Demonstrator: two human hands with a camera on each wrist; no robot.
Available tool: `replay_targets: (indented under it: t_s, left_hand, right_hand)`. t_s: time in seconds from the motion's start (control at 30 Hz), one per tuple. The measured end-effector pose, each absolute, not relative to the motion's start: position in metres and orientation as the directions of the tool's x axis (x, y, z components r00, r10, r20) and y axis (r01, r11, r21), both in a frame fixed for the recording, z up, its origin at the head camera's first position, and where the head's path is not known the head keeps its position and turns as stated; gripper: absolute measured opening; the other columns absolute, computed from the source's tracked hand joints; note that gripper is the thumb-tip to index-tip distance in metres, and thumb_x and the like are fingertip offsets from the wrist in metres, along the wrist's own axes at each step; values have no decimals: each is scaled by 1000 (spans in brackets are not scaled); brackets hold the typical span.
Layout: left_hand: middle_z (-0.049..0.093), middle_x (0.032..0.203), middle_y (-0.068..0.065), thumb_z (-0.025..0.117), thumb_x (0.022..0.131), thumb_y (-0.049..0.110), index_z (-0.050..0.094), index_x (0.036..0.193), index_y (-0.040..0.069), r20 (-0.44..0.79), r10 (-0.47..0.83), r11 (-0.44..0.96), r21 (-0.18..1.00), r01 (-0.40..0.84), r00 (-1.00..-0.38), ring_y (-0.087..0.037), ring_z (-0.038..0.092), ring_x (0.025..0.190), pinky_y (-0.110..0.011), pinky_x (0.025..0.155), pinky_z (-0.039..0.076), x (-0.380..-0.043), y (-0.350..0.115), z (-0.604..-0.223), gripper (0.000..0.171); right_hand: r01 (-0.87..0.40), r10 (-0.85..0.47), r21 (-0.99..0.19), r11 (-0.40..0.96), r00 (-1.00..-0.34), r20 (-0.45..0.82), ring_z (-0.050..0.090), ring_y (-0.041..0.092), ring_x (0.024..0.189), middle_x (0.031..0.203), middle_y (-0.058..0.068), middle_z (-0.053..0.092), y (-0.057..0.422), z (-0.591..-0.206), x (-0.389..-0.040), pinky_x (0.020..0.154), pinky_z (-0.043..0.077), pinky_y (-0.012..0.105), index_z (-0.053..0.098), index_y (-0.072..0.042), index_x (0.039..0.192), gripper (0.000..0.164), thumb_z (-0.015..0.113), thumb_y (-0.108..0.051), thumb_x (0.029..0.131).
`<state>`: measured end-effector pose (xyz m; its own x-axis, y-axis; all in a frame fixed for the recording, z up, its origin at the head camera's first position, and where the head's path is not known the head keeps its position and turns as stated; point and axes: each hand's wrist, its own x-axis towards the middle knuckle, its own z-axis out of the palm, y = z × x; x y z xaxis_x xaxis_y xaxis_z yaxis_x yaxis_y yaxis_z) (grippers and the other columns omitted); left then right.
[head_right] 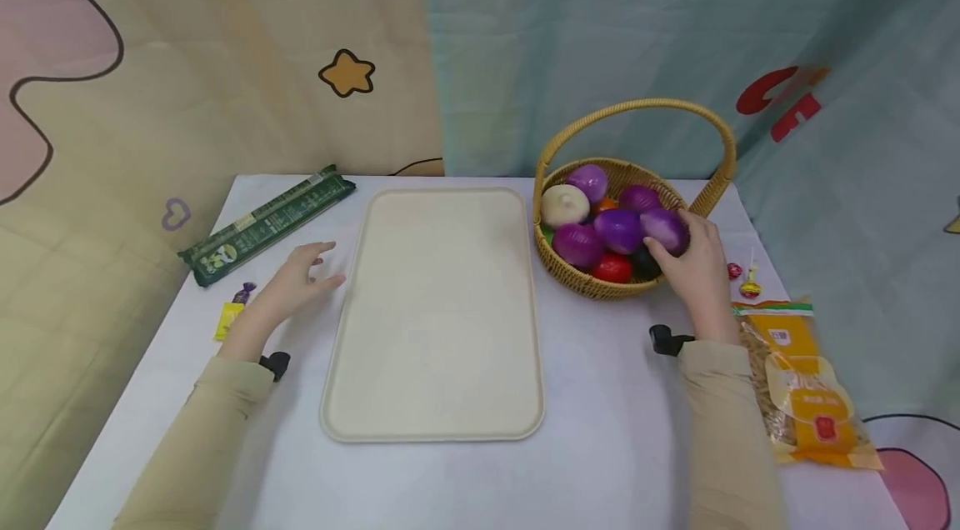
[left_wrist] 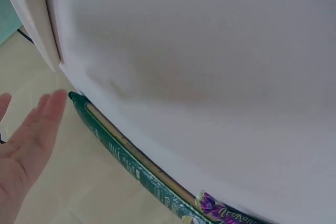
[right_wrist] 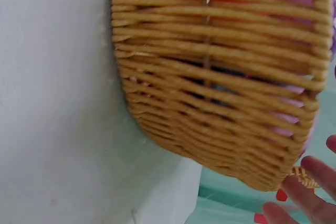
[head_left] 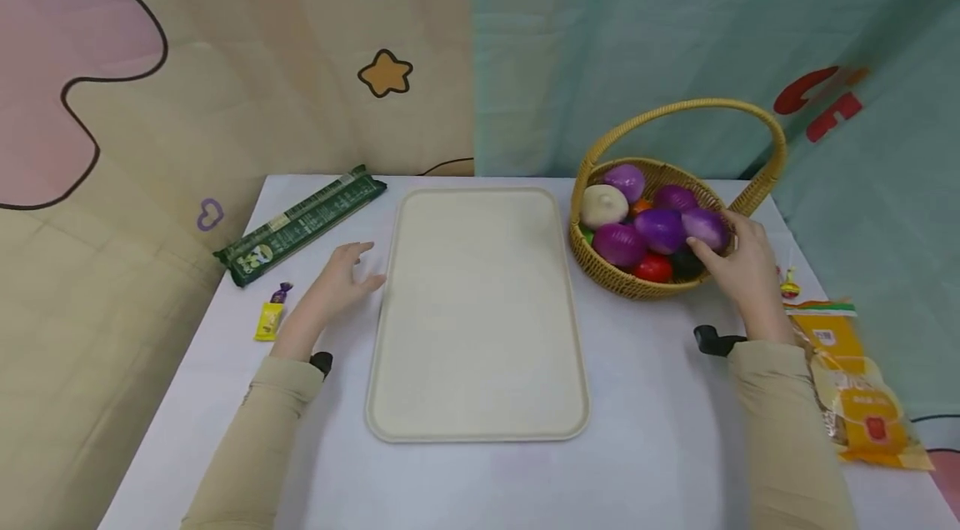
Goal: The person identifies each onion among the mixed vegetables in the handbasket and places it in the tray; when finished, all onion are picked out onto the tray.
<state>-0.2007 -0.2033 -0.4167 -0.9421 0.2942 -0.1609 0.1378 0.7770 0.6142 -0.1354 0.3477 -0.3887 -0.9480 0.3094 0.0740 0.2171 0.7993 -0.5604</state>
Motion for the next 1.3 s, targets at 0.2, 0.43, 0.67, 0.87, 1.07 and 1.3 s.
replay_targets:
  t_s: [0.2,0.43,0.67,0.87,1.07,1.3]
  left_hand:
    - [31,145,-35,59,97,19,26,151,-5,-301,300,743,669,24,-905,-49,43,129,-59,105,43,-197,-210,-428,68]
    - [49,128,-32,61,95,10,30,147,-9,-315,337,740,671,43,-887,-44,53,117,-51,96,50,-201,-207,-441,64]
    - [53,118,-25,60,92,-1,25,150,-5,-381,306,713,699,-55,-872,-27,63,91,-31,73,58,-198,-205,-441,67]
    - [51,115,-23,59,92,-5,22,151,-4,-383,308,689,721,-73,-871,-21,58,85,-30,71,59,-199,-203,-442,69]
    - [50,112,-20,58,91,-8,24,150,-3,-365,295,686,724,-71,-883,-22,57,86,-30,70,58,-201,-197,-440,69]
    - [50,115,-22,59,90,-9,24,151,-1,-382,294,651,751,-109,-876,-29,59,99,-30,72,60,-201,-189,-442,71]
  right_hand:
    - [206,307,-616,760,-950,62,32,51,134,147,34,34,347,-402,-150,113,29,66,27,2,152,74,63,-29,96]
    - [225,353,-621,751,-931,90,28,51,135,147,33,34,342,-410,-157,114,25,66,35,1,149,66,66,-16,94]
    - [274,417,-623,733,-904,93,28,50,133,143,33,39,334,-414,-162,109,27,64,39,0,145,63,67,-15,91]
    - [320,494,-689,650,-867,64,29,43,136,147,27,34,331,-409,-153,113,32,62,34,-5,149,68,66,-24,92]
    - [314,581,-785,534,-811,71,38,31,135,150,14,33,315,-378,-138,115,38,50,32,-15,148,71,68,-33,89]
    - [102,354,-852,514,-929,103,50,28,118,139,14,42,244,-356,-135,92,50,30,35,-9,142,72,74,-30,86]
